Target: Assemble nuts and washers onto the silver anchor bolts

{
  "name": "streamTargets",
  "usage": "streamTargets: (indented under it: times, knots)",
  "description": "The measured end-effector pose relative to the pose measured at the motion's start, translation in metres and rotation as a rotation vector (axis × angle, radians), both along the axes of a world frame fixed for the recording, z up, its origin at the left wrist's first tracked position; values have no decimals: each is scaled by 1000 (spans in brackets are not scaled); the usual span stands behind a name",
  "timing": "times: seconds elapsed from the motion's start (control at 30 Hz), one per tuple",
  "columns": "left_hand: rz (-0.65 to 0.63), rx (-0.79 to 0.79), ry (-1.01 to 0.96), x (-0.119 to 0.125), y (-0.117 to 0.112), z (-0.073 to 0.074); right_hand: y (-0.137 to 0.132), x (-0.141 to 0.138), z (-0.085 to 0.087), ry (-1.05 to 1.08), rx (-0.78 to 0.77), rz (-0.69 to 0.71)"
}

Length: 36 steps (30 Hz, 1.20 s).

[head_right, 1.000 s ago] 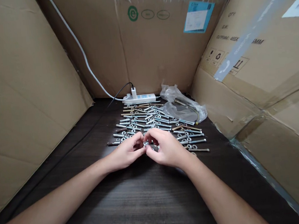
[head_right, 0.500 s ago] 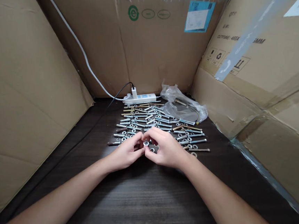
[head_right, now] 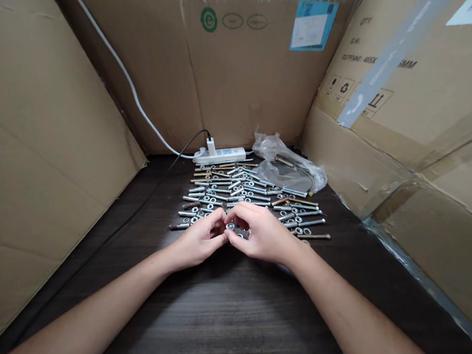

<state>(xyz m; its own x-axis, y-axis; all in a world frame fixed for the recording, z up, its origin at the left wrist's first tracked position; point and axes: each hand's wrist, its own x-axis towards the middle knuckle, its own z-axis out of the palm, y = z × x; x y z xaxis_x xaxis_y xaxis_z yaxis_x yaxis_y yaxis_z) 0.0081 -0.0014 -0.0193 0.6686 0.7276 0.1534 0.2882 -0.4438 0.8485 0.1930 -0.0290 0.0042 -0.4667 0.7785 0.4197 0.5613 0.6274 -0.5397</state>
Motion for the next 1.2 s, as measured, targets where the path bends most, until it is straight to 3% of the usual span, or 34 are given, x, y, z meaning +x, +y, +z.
streamTargets:
  times: [0.43, 0.63, 0.93, 1.2]
  knots:
    - [-25, 17, 31, -1, -1, 2, 4, -1, -4, -36, -79, -122]
    - [-19, 24, 33, 0, -1, 1, 0, -1, 3, -27, -48, -62]
    - [-10, 34, 24, -1, -1, 0, 0, -1, -1, 16, 41, -7]
    - [-5, 33, 20, 0, 0, 0, 0, 2, 2, 0, -17, -19]
